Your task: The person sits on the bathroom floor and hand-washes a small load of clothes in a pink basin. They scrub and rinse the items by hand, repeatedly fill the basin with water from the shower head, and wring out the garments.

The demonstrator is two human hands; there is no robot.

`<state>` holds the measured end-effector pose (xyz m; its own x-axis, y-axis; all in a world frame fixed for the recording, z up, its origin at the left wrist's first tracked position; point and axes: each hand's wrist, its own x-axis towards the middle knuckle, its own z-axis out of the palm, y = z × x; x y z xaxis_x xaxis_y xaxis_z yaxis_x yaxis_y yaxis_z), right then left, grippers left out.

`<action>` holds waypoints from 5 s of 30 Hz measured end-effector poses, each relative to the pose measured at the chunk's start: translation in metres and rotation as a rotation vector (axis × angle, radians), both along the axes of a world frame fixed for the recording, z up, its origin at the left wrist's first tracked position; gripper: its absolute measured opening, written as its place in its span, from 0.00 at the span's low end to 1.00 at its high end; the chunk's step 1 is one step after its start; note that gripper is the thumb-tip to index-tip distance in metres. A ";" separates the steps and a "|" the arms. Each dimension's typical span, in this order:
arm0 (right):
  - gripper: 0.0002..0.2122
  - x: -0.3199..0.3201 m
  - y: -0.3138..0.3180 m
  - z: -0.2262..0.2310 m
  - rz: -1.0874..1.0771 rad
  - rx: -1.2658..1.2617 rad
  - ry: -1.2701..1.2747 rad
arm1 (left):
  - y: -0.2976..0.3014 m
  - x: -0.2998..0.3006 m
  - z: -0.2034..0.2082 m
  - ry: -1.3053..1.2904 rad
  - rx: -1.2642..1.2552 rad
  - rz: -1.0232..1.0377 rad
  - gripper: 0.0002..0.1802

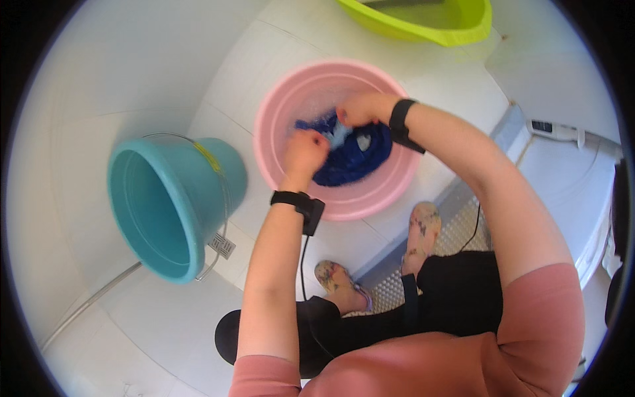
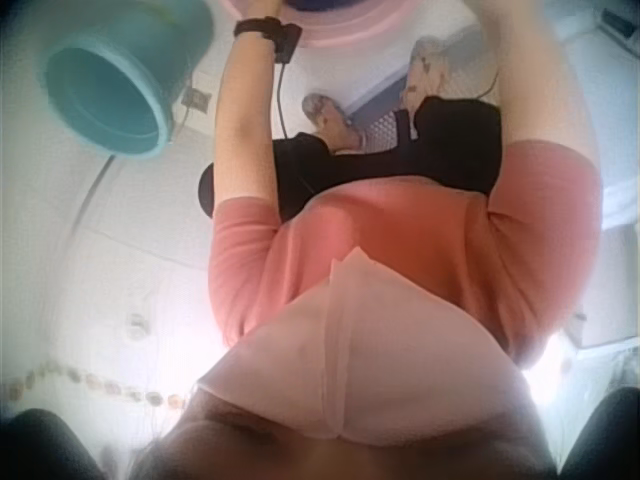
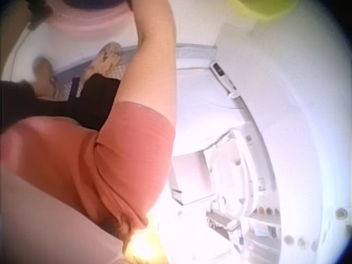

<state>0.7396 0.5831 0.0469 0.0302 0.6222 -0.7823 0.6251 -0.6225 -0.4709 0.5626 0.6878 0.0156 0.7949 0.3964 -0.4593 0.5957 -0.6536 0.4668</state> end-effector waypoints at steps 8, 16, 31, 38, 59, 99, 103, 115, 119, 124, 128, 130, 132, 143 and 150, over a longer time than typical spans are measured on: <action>0.25 -0.046 -0.019 -0.020 -0.066 0.143 -0.164 | -0.016 -0.008 -0.030 0.060 -0.909 0.617 0.31; 0.23 -0.057 -0.085 0.040 0.509 0.186 -0.188 | -0.065 -0.067 0.058 0.103 0.052 -0.435 0.31; 0.18 0.008 -0.013 -0.007 -0.133 0.369 -0.308 | -0.006 -0.027 0.004 0.144 -0.137 0.364 0.31; 0.14 -0.057 -0.013 -0.023 -0.031 0.345 -0.253 | -0.036 -0.006 -0.021 0.071 -0.636 0.437 0.30; 0.17 -0.006 -0.003 -0.014 -0.006 0.199 -0.208 | -0.025 -0.028 -0.023 0.113 -0.361 0.340 0.26; 0.15 -0.036 -0.055 0.027 0.044 0.571 -0.146 | -0.044 -0.038 0.034 -0.290 -0.213 0.137 0.18; 0.19 -0.043 -0.089 0.042 0.389 0.210 -0.147 | -0.069 -0.063 0.068 0.057 -0.062 -0.327 0.29; 0.17 -0.005 -0.011 -0.006 0.169 0.189 0.002 | -0.023 -0.030 0.009 -0.010 -0.325 -0.035 0.18; 0.19 -0.014 -0.014 -0.016 0.001 0.158 -0.366 | -0.015 -0.024 -0.010 0.098 -0.480 0.595 0.27; 0.15 -0.056 -0.024 0.001 0.155 0.240 -0.242 | -0.045 -0.007 -0.001 0.019 -0.255 0.275 0.24; 0.13 -0.060 -0.067 0.041 0.394 0.300 -0.285 | -0.065 -0.054 0.042 -0.021 -0.134 -0.143 0.25; 0.16 -0.071 -0.086 0.044 0.554 0.076 -0.170 | -0.082 -0.075 0.046 -0.048 -0.062 -0.363 0.26; 0.15 -0.082 -0.091 0.033 0.532 0.115 -0.231 | -0.099 -0.069 0.032 0.005 -0.013 -0.421 0.27; 0.10 -0.011 -0.105 0.039 -0.266 0.548 -0.152 | -0.041 -0.030 0.026 0.089 -0.237 -0.043 0.27; 0.25 -0.017 -0.185 0.044 -1.262 0.061 0.430 | -0.030 0.027 0.005 0.287 -0.169 0.002 0.58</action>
